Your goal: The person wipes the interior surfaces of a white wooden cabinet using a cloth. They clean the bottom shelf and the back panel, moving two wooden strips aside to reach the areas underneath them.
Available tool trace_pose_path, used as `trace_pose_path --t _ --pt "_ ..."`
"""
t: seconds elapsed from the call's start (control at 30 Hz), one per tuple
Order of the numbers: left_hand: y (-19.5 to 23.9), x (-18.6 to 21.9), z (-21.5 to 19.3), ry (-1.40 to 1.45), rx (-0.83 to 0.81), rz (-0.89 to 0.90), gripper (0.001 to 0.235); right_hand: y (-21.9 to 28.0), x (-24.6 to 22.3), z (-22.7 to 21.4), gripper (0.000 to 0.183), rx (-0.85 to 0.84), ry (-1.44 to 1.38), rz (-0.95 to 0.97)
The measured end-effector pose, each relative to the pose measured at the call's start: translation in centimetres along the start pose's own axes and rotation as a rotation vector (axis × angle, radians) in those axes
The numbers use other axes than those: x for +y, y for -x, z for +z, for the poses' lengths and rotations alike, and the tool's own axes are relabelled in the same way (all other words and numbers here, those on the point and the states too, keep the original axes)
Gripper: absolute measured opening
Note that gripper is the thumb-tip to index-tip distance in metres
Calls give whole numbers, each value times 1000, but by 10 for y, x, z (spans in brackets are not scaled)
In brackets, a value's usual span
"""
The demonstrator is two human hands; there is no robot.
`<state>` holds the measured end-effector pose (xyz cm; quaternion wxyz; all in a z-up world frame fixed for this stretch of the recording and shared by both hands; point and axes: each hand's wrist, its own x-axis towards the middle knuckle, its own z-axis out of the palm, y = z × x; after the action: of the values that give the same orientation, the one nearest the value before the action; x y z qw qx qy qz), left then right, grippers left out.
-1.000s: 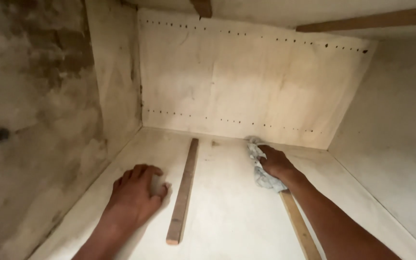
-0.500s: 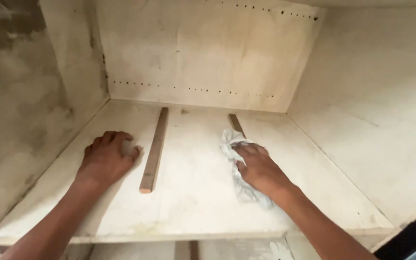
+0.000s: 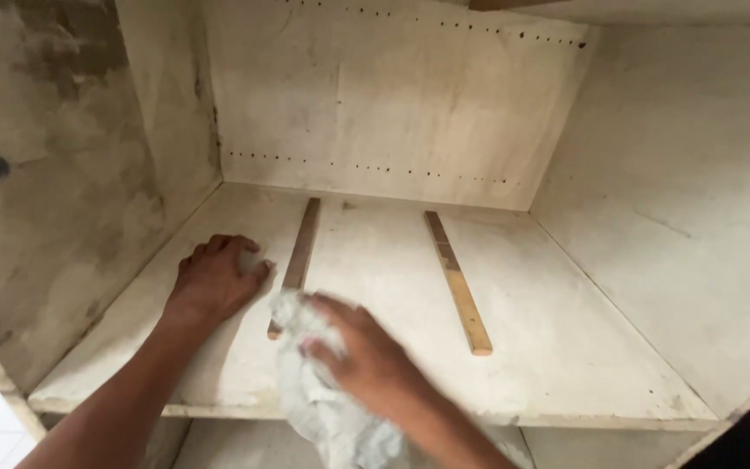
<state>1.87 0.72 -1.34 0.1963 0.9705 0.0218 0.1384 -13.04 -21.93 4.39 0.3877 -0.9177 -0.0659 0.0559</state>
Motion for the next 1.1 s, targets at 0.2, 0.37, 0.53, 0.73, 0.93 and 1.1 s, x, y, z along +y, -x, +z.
trace_pose_path --t 0.2,0.37,0.53,0.73,0.93,1.1 --pt "1 -8 3 28 77 95 57 -62 9 45 76 83 328 -471" --pt "-3 -9 6 -23 56 97 61 -87 1 50 66 151 275 -523" --pt "-4 -11 10 94 181 200 46 -153 26 58 60 330 216 -465" --pt "30 39 -29 595 190 551 49 -233 50 55 75 640 -213 -379" --pt "25 36 -17 505 -91 778 76 -205 41 27 65 342 -874 -239" --pt "30 30 1 296 -140 587 65 -200 52 43 48 349 -960 -452"
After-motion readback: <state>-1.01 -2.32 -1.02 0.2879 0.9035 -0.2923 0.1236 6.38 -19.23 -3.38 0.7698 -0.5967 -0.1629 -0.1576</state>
